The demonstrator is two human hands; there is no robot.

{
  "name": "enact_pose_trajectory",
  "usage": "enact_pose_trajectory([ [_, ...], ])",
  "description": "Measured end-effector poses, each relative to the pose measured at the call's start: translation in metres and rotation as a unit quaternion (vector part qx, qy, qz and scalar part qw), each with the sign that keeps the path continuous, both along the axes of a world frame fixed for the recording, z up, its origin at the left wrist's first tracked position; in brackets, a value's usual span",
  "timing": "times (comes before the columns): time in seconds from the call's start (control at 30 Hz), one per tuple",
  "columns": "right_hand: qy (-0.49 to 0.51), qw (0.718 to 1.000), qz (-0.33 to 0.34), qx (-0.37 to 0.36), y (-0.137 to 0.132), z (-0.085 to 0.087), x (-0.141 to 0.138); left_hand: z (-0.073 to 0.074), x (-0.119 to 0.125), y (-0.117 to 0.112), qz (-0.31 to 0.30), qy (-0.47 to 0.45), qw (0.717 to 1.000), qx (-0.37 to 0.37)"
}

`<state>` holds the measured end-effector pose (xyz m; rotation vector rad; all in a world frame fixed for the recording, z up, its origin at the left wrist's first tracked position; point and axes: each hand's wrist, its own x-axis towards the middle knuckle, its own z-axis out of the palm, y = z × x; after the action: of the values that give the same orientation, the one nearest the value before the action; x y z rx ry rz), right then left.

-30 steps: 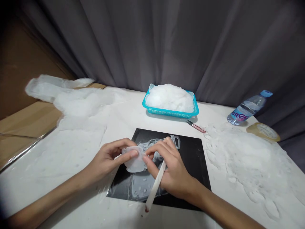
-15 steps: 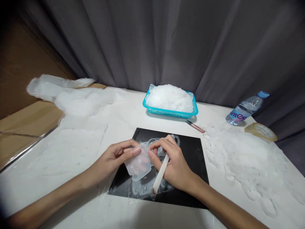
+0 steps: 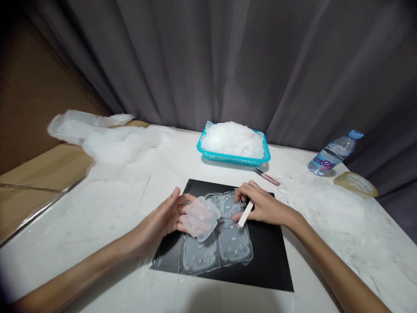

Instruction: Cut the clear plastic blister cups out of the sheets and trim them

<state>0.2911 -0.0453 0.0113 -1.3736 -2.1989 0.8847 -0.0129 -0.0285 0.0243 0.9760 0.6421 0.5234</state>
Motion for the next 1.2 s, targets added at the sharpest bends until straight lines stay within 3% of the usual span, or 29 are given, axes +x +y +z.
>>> enact_pose_trajectory([
  [0.2, 0.039, 0.995, 0.025, -0.091, 0.006, -0.001, 0.006, 0.005, 0.002, 0.0, -0.01, 0.01, 1.0, 0.003],
  [0.3, 0.047, 0.987, 0.038, -0.149, 0.004, 0.006, 0.008, 0.008, 0.002, -0.001, -0.018, 0.026, 0.999, 0.021],
  [0.4, 0.044, 0.968, 0.093, -0.228, -0.001, 0.016, 0.011, 0.008, 0.001, -0.001, -0.032, 0.033, 0.998, 0.031],
  [0.47, 0.055, 0.965, 0.1, -0.235, -0.002, 0.021, 0.009, 0.005, 0.001, -0.001, -0.041, 0.03, 0.998, 0.032],
  [0.5, 0.075, 0.973, 0.067, -0.207, -0.001, 0.022, 0.007, 0.003, 0.001, -0.001, -0.042, 0.028, 0.998, 0.032],
  [0.57, 0.129, 0.984, -0.069, -0.099, 0.004, 0.019, 0.002, 0.0, 0.001, 0.0, -0.041, 0.028, 0.998, 0.029],
  [0.63, 0.158, 0.966, -0.207, 0.0, 0.011, 0.011, -0.001, -0.003, 0.002, 0.001, -0.035, 0.031, 0.999, 0.022],
  [0.7, 0.147, 0.955, -0.257, 0.008, 0.017, 0.001, -0.002, -0.003, 0.002, 0.003, -0.029, 0.04, 0.999, 0.017],
  [0.8, 0.099, 0.961, -0.258, 0.01, 0.016, -0.012, -0.001, 0.0, 0.002, 0.006, -0.037, 0.066, 0.997, 0.013],
  [0.97, -0.019, 0.964, -0.202, 0.172, 0.005, -0.024, -0.008, 0.004, -0.004, 0.015, -0.017, 0.066, 0.998, 0.012],
  [1.03, -0.043, 0.966, -0.15, 0.207, 0.004, -0.029, -0.011, 0.003, -0.009, 0.023, 0.03, 0.071, 0.997, 0.004],
  [1.13, -0.063, 0.964, -0.105, 0.237, 0.005, -0.036, -0.012, 0.005, -0.016, 0.044, 0.155, 0.11, 0.982, -0.013],
  [1.2, -0.065, 0.962, -0.094, 0.249, 0.006, -0.04, -0.013, 0.01, -0.015, 0.06, 0.186, 0.112, 0.976, 0.014],
])
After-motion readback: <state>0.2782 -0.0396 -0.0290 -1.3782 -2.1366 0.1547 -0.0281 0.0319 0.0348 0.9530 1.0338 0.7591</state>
